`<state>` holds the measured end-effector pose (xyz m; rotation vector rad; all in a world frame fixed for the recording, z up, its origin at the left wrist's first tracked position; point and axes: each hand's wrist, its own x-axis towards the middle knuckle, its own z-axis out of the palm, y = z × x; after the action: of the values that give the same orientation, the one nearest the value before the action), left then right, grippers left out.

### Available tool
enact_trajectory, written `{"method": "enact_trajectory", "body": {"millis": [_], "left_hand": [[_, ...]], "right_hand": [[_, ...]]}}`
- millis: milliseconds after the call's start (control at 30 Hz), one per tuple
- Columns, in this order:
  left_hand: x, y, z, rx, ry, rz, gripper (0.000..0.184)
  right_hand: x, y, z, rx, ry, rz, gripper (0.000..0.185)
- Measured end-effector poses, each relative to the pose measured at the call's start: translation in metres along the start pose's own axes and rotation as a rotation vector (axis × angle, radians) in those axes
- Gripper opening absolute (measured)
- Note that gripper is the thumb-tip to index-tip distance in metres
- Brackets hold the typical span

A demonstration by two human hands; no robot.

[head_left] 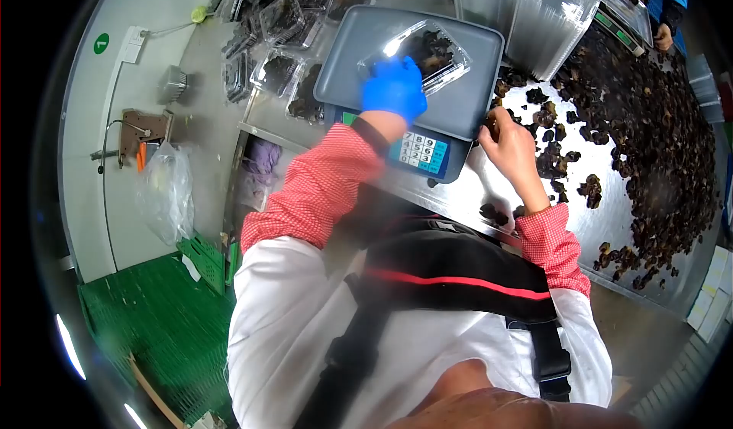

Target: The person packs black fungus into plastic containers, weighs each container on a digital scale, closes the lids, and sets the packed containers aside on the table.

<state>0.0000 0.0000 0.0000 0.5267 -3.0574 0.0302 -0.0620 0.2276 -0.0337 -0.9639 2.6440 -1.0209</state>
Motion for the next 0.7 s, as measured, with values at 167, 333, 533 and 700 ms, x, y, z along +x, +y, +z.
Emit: {"method": "enact_trajectory", "body": {"millis": [167, 333, 533, 700], "left_hand": [[0.008, 0.018, 0.018, -0.05, 0.062, -0.132, 0.023], [0.012, -0.007, 0.007, -0.031, -0.011, 0.037, 0.015], [0.02, -0.027, -0.03, -0.207, 0.088, -0.058, 0.017], [0.028, -0.061, -0.054, -0.403, 0.093, -0.062, 0.03]], "right_hand": [[0.007, -0.034, -0.014, -0.15, 0.084, -0.256, 0.024], [0.039, -0.045, 0.024, -0.249, 0.007, -0.393, 0.044], [0.039, -0.033, 0.05, -0.354, -0.078, -0.371, 0.043], [0.041, -0.051, 0.008, -0.155, -0.179, -0.305, 0.048]]}}
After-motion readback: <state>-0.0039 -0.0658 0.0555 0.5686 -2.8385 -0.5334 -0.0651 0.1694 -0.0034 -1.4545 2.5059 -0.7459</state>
